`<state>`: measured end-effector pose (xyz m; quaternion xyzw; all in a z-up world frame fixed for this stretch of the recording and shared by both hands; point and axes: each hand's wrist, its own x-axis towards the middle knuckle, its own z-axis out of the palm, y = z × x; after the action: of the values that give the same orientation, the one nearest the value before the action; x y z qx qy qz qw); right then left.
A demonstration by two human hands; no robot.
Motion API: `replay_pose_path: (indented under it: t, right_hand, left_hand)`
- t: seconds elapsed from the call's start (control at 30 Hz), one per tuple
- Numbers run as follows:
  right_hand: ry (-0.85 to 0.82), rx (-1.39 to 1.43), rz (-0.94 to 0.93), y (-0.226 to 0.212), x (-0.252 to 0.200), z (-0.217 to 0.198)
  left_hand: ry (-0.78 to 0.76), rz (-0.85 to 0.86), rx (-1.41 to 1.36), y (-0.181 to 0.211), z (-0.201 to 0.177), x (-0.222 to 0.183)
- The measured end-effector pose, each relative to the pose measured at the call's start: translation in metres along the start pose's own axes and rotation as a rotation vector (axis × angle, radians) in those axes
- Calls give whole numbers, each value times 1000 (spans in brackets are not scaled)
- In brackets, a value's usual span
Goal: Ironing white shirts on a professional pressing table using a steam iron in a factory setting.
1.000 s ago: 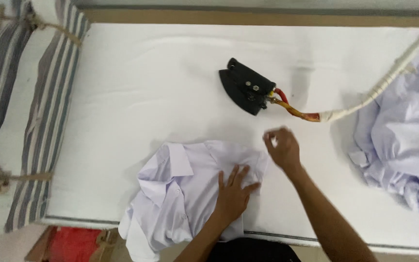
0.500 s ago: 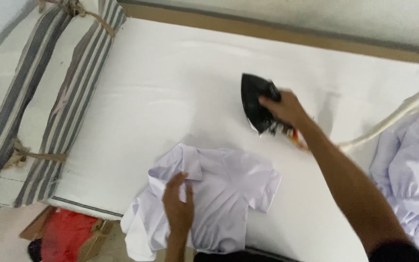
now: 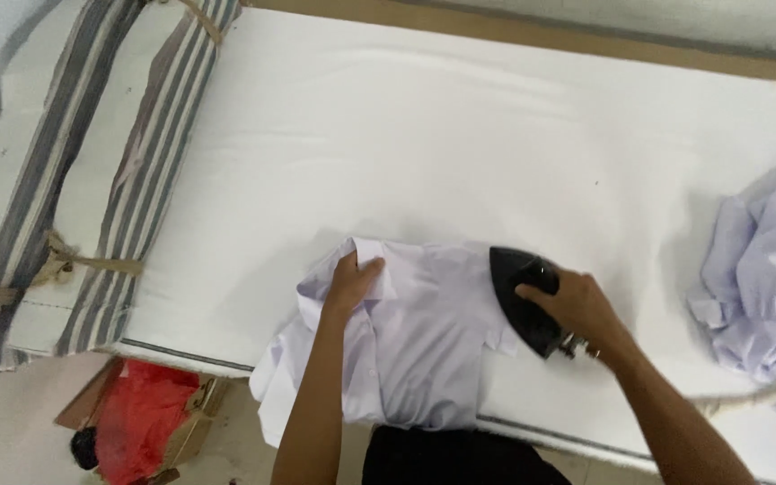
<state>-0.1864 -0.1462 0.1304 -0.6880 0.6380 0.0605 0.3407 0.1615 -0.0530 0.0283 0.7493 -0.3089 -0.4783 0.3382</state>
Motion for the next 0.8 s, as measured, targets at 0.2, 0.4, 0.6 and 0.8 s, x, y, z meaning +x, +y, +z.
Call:
replay_pose_path:
  t: [0.2, 0.4, 0.6, 0.8]
  right_hand:
    - [-171, -230, -205, -62, -9, 13]
    - [-257, -260, -198, -127, 45, 34]
    - [-265, -326, -306, -187, 89, 56]
    - [-302, -287, -354, -202, 115, 66]
  left_hand:
    - [-81, -87, -27, 9, -16, -25]
    - [-39, -37, -116, 5, -25, 0]
    - [49, -32, -38, 40, -36, -19]
    - [339, 69, 165, 23, -20, -16]
